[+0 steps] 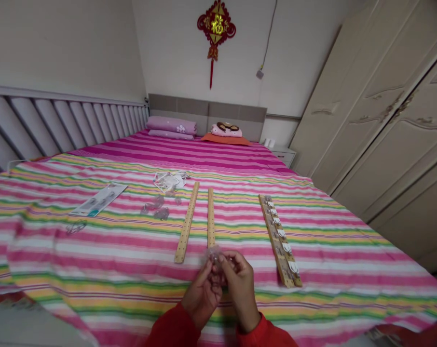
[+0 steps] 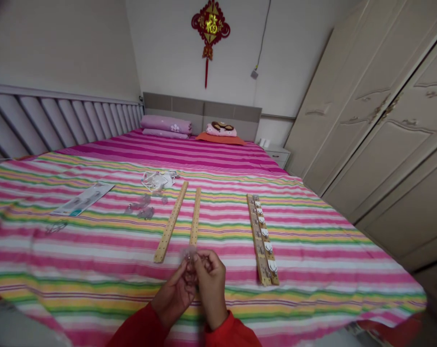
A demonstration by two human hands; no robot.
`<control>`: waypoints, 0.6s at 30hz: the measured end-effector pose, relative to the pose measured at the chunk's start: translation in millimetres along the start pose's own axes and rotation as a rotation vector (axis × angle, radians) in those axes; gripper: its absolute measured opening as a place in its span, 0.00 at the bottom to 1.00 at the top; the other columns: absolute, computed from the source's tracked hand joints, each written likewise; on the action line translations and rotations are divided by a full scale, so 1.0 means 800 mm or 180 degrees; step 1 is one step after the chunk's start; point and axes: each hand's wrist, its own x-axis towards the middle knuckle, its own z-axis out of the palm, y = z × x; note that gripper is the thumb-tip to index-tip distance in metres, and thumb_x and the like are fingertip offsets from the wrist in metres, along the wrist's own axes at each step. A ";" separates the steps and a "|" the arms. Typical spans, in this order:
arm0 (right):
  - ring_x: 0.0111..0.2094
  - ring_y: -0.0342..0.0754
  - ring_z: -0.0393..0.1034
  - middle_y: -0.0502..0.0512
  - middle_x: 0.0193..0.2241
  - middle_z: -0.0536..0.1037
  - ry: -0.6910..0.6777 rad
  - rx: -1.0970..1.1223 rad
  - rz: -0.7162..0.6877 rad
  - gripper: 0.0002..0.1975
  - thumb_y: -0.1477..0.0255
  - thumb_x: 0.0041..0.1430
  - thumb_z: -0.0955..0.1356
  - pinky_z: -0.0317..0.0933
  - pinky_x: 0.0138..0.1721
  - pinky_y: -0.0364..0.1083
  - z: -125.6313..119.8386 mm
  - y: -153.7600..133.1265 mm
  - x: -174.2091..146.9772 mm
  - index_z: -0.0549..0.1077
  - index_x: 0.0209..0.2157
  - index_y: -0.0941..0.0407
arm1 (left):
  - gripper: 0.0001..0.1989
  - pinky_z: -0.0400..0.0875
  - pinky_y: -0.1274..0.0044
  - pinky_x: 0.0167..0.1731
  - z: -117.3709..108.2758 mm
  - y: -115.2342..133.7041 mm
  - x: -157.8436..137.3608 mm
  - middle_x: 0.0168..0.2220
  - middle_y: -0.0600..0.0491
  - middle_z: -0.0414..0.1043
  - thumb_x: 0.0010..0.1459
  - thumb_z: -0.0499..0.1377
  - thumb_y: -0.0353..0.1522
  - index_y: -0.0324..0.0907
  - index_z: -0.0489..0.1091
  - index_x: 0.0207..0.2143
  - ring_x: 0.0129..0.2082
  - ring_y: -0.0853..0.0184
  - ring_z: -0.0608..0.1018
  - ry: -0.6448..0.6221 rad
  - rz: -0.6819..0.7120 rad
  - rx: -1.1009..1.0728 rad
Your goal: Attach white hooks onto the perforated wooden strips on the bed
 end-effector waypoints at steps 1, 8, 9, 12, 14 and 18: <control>0.20 0.43 0.66 0.50 0.20 0.73 -0.0052 -0.0145 -0.0127 0.17 0.57 0.45 0.73 0.61 0.20 0.41 0.000 -0.001 -0.001 0.72 0.29 0.56 | 0.05 0.58 0.88 0.15 -0.002 -0.001 0.001 0.23 0.58 0.68 0.61 0.54 0.29 0.38 0.68 0.35 0.17 0.81 0.68 0.0007 0.0025 0.0041; 0.19 0.41 0.60 0.47 0.19 0.69 -0.0087 -0.0464 -0.0646 0.12 0.61 0.50 0.70 0.55 0.20 0.40 -0.016 -0.009 0.015 0.72 0.28 0.56 | 0.13 0.63 0.84 0.23 -0.017 0.017 0.004 0.33 0.53 0.75 0.47 0.64 0.28 0.39 0.73 0.38 0.27 0.75 0.73 0.0424 0.0788 0.1543; 0.17 0.40 0.58 0.46 0.17 0.67 -0.0119 -0.0409 -0.0525 0.13 0.60 0.49 0.71 0.53 0.18 0.39 -0.019 -0.010 0.020 0.72 0.27 0.56 | 0.13 0.63 0.83 0.24 -0.016 0.024 0.003 0.34 0.52 0.76 0.46 0.65 0.30 0.39 0.74 0.38 0.29 0.73 0.74 0.0463 0.1080 0.1931; 0.14 0.38 0.53 0.44 0.16 0.66 -0.0234 -0.0263 -0.0246 0.14 0.60 0.46 0.72 0.47 0.15 0.39 -0.024 -0.010 0.035 0.72 0.27 0.56 | 0.17 0.66 0.80 0.31 -0.004 0.046 0.000 0.34 0.51 0.77 0.45 0.65 0.39 0.39 0.76 0.37 0.34 0.68 0.75 0.0325 0.1884 0.2923; 0.14 0.37 0.53 0.44 0.16 0.67 -0.0278 -0.0167 -0.0140 0.14 0.61 0.44 0.73 0.47 0.15 0.39 -0.024 -0.010 0.044 0.73 0.28 0.57 | 0.19 0.67 0.78 0.33 0.010 0.058 0.001 0.31 0.51 0.77 0.42 0.65 0.41 0.39 0.76 0.35 0.34 0.66 0.75 0.0194 0.2135 0.3268; 0.14 0.37 0.56 0.45 0.17 0.69 -0.0333 0.0079 0.0033 0.12 0.65 0.42 0.74 0.49 0.15 0.39 -0.016 -0.007 0.066 0.73 0.27 0.57 | 0.20 0.68 0.76 0.31 0.030 0.072 0.018 0.27 0.51 0.77 0.35 0.67 0.42 0.38 0.75 0.30 0.29 0.66 0.75 0.0071 0.2002 0.3399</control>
